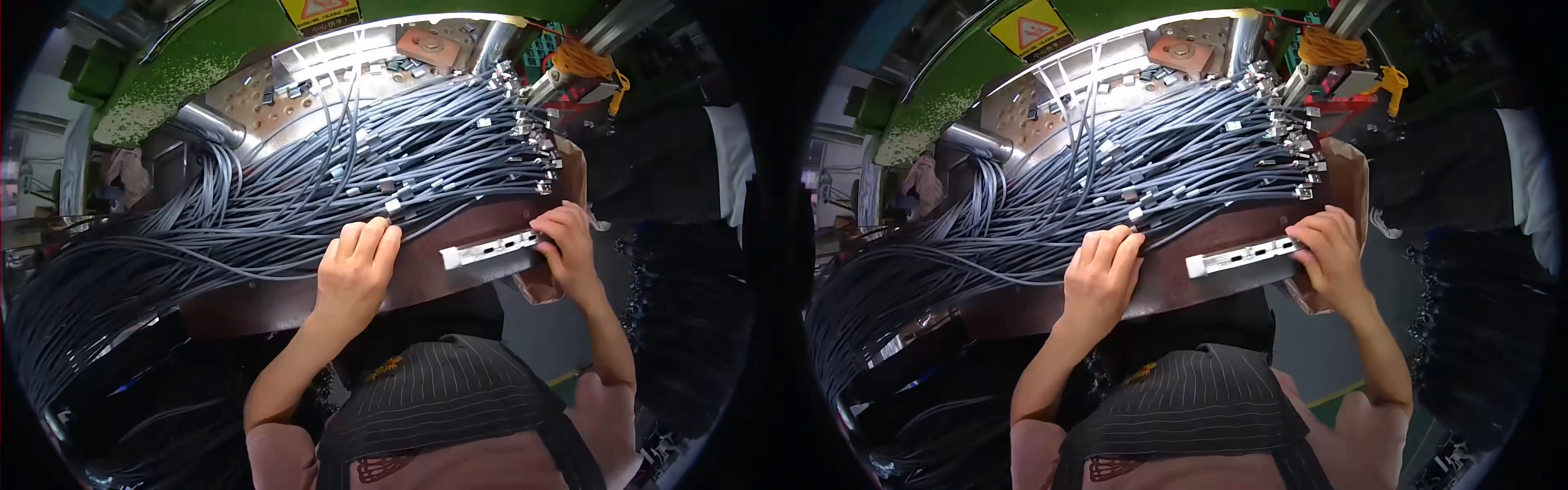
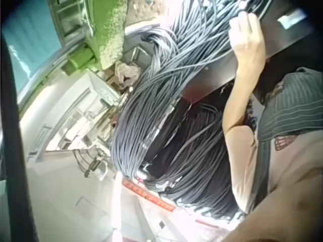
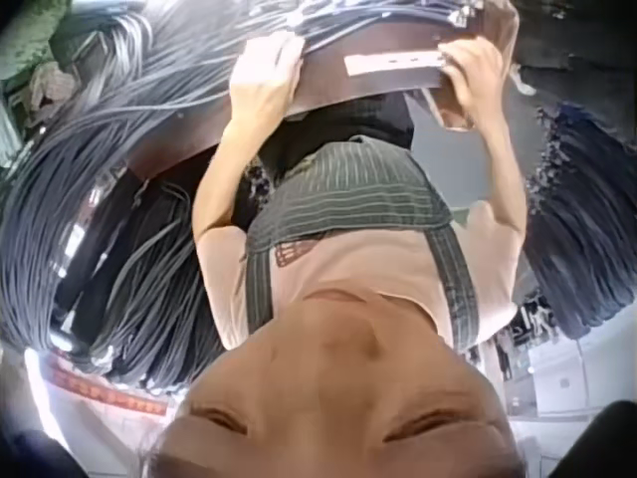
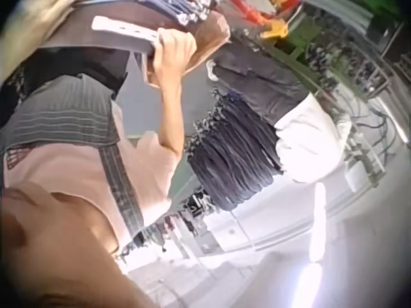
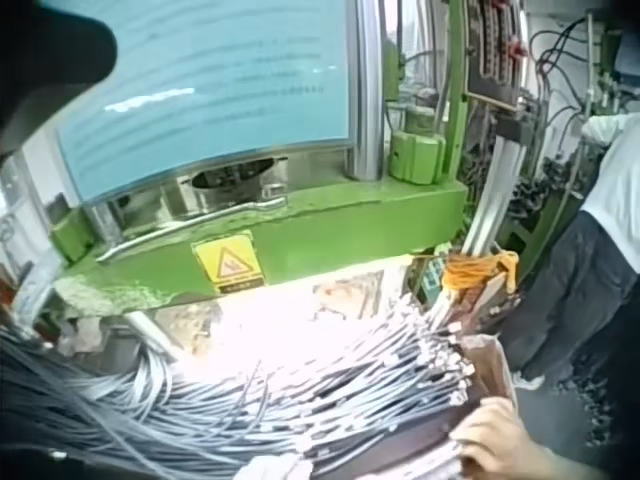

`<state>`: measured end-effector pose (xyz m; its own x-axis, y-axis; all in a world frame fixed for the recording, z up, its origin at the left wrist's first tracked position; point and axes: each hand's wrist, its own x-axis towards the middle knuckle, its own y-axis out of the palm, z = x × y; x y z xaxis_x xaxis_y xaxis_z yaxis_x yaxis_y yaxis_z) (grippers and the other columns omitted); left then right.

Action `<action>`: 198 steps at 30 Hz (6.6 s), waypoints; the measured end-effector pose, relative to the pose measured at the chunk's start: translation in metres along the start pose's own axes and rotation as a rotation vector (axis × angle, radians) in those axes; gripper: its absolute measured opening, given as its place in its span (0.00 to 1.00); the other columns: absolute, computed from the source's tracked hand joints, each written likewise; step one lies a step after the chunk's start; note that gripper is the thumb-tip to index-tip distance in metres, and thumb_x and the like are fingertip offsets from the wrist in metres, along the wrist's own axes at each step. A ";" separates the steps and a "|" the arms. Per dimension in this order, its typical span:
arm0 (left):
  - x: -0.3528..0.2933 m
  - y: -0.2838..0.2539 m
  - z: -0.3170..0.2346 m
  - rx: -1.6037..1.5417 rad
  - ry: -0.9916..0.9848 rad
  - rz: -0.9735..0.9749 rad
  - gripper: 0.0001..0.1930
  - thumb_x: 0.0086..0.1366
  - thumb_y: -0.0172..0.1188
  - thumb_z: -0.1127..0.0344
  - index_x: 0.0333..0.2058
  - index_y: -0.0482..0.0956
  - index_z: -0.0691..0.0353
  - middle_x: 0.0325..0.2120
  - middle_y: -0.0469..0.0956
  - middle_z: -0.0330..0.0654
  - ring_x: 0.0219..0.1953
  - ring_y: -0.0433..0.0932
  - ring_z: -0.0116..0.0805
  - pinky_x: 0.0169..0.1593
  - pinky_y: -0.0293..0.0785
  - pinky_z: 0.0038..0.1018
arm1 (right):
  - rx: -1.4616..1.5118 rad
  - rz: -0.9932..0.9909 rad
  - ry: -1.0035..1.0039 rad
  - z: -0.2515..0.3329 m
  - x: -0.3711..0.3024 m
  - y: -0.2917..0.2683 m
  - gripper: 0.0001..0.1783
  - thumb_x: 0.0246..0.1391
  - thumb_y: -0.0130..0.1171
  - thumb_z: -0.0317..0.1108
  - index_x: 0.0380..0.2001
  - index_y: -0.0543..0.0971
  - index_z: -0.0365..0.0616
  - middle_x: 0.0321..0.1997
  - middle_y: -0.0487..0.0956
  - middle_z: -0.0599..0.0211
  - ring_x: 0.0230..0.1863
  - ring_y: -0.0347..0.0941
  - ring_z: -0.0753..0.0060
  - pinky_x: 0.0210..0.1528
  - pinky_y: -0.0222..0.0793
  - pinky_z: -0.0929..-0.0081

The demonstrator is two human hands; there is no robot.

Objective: The person fits cables into a fixture bar, loads them into a molding machine to mold the ends, and attaches connector shells onto the cables by hand.

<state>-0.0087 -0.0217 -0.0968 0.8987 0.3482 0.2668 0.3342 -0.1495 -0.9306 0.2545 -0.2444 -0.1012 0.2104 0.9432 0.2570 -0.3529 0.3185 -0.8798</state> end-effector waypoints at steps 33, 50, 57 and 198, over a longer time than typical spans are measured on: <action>0.050 -0.006 -0.040 -1.426 -0.650 0.553 0.09 0.73 0.49 0.66 0.37 0.74 0.63 0.15 0.64 0.31 0.16 0.60 0.19 0.21 0.56 0.20 | -0.194 -0.055 -0.395 0.037 0.117 0.039 0.21 0.52 0.56 0.32 0.51 0.77 0.43 0.56 0.76 0.60 0.61 0.70 0.59 0.62 0.61 0.54; 0.000 -0.038 -0.028 -1.660 -0.918 0.247 0.11 0.73 0.52 0.67 0.40 0.78 0.69 0.14 0.63 0.25 0.16 0.57 0.12 0.21 0.49 0.15 | 0.241 -0.140 -0.130 0.061 0.063 0.054 0.23 0.43 0.63 0.22 0.47 0.79 0.45 0.42 0.75 0.66 0.45 0.72 0.61 0.49 0.65 0.62; 0.000 -0.053 -0.036 -1.544 -0.820 0.324 0.13 0.76 0.44 0.64 0.46 0.72 0.68 0.16 0.67 0.32 0.14 0.59 0.16 0.20 0.54 0.17 | 0.265 -0.097 -0.340 0.087 0.098 0.049 0.12 0.41 0.64 0.21 0.34 0.79 0.36 0.37 0.76 0.60 0.34 0.75 0.64 0.30 0.72 0.72; 0.010 -0.075 -0.032 -1.349 -0.765 0.465 0.12 0.76 0.44 0.66 0.43 0.74 0.68 0.16 0.70 0.34 0.17 0.66 0.17 0.21 0.59 0.19 | 0.037 -0.088 -0.121 0.060 0.077 0.031 0.16 0.44 0.67 0.26 0.40 0.81 0.44 0.39 0.78 0.68 0.44 0.76 0.61 0.51 0.70 0.58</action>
<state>-0.0161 -0.0367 -0.0160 0.7814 0.3365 -0.5255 0.4522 -0.8857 0.1053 0.2058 -0.1560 -0.0844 0.1312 0.9151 0.3812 -0.3716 0.4019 -0.8369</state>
